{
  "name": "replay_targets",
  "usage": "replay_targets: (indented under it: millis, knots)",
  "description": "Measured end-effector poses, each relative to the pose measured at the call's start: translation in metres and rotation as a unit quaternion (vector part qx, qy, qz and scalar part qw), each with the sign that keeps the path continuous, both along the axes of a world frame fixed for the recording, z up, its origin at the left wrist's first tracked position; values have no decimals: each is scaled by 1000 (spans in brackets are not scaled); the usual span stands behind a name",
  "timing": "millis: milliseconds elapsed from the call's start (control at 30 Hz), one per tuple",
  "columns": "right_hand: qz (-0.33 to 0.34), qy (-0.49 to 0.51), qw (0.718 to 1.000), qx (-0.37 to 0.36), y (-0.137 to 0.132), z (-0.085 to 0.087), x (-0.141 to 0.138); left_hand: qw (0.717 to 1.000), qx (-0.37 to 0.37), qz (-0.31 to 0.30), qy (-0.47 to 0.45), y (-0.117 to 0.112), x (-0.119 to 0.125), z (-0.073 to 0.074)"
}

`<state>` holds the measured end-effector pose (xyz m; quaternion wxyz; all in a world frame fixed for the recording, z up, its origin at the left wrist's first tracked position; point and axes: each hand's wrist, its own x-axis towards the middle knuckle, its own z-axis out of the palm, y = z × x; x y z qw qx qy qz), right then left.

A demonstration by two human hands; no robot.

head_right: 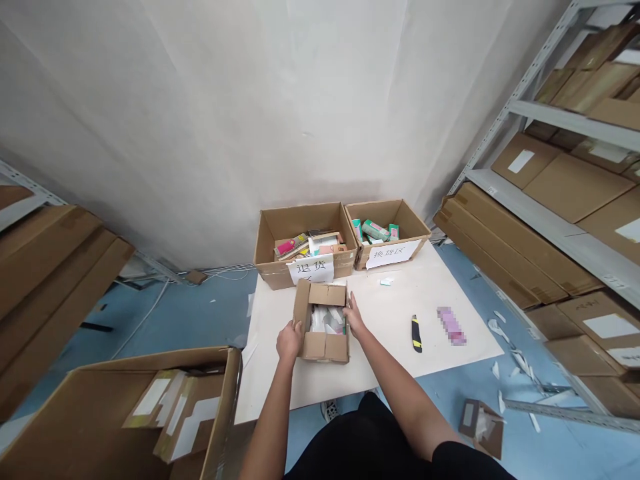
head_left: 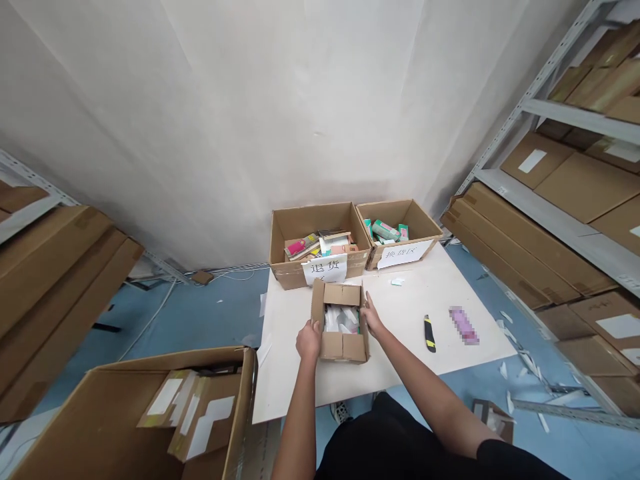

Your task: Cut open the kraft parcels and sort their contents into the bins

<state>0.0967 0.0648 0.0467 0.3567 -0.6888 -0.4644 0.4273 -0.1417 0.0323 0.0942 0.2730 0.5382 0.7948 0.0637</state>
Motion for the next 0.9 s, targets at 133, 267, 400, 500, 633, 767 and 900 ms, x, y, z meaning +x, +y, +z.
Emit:
replay_targets:
  millis: [133,267,400,500,633,767,900]
  knots:
    - [-79,119,988,-52,-12,8,40,999,36,23,20,1,-11,-6]
    - [-82,-73,994,4,-33,-1,62,989,86,-90,75,-3,0,-11]
    - [70,-294,949,91,-48,-20,57,957,54,-282,32,-10,29,-12]
    - [142,-338,921,134,-47,-23,45,958,16,-286,-15,-13,39,-7]
    - [219,-341,904,136,-29,-4,30,938,-34,-314,-143,-12,24,3]
    - [342,-323,882,33,-4,11,8,908,-99,-353,-204,-13,-2,10]
    - [372,-327,867,44,9,7,-9,897,-150,-348,-226,-21,-15,14]
